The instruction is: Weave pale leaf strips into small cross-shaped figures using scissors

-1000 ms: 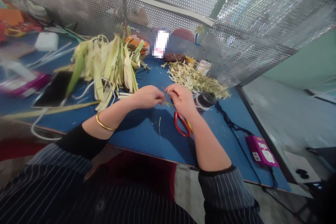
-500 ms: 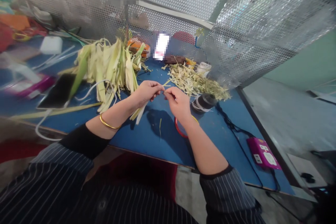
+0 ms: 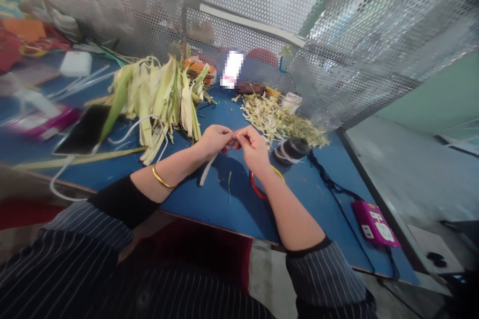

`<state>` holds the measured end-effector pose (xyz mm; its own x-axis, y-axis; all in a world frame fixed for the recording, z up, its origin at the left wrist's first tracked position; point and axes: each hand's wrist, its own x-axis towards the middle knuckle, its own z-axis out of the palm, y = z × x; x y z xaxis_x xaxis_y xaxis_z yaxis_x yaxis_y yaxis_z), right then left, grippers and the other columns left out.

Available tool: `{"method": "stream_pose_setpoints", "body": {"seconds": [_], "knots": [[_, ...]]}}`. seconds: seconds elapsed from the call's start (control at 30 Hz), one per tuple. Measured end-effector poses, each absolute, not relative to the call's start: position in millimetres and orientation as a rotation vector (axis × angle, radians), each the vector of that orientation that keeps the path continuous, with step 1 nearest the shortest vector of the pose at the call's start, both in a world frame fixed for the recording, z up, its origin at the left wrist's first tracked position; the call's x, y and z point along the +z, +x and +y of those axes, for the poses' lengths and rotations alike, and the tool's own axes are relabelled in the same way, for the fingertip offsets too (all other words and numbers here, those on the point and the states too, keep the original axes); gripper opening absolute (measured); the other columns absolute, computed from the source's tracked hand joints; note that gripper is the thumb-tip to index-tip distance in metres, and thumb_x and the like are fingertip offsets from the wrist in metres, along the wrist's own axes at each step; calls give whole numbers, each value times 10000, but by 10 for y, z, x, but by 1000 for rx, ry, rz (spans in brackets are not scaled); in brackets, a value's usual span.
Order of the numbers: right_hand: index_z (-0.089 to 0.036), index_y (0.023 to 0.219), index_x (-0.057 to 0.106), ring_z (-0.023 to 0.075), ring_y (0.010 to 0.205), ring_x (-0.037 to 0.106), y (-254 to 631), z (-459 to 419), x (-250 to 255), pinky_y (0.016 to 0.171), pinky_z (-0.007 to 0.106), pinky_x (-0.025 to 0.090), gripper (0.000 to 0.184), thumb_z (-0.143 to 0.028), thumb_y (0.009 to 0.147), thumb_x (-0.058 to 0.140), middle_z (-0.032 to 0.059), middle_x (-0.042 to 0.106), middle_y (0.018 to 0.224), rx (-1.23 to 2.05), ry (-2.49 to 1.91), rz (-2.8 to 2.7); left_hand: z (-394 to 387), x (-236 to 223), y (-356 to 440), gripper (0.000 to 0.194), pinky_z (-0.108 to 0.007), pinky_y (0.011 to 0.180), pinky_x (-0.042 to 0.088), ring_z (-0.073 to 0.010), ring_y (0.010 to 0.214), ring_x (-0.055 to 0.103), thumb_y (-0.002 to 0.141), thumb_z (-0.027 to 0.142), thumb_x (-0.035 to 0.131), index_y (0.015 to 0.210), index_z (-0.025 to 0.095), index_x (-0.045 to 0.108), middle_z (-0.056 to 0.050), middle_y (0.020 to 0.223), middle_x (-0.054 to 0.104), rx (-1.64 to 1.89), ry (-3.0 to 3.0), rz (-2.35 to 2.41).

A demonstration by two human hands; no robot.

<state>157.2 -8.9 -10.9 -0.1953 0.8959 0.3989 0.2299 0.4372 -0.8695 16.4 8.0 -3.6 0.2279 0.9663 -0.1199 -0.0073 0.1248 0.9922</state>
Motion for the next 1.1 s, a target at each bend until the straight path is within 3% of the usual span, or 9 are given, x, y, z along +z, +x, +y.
{"method": "stream_pose_setpoints", "body": {"seconds": [0.23,0.47,0.6,0.83,1.1], "knots": [[-207,819,562,123,632,574,1610,-92,-38,673,288,473,145,-308,893,488,-9,602,675,860,-974,-1567,80,101,97,93,-230,570,477,-116,637,608,695,209,694,725,121,701,-57,730,691,800,744,946],[-222,836,515,125,636,581,1577,-93,-72,685,291,486,118,-328,884,497,-20,575,686,822,-1005,-1537,122,-15,126,51,-207,511,469,-72,472,534,721,157,670,687,119,672,-5,571,626,821,563,986],[-212,833,573,134,645,603,1595,-67,-95,674,286,483,101,-312,826,565,-12,605,704,749,-1088,-1570,116,-20,131,101,-189,435,427,-66,412,481,733,178,684,659,118,651,12,479,556,888,498,954],[-197,815,729,167,670,607,1582,-21,-217,688,306,490,202,-364,739,644,26,676,728,737,-1272,-1644,52,-14,193,101,-183,497,470,-69,461,532,772,125,621,707,81,684,-20,523,597,1028,444,882],[-183,676,656,133,601,583,1504,-52,-176,674,290,491,91,-269,687,628,-11,628,632,1043,-1196,-1393,71,-108,235,55,-238,638,506,-92,574,574,728,140,655,727,91,680,-45,647,648,1025,519,826]]}}
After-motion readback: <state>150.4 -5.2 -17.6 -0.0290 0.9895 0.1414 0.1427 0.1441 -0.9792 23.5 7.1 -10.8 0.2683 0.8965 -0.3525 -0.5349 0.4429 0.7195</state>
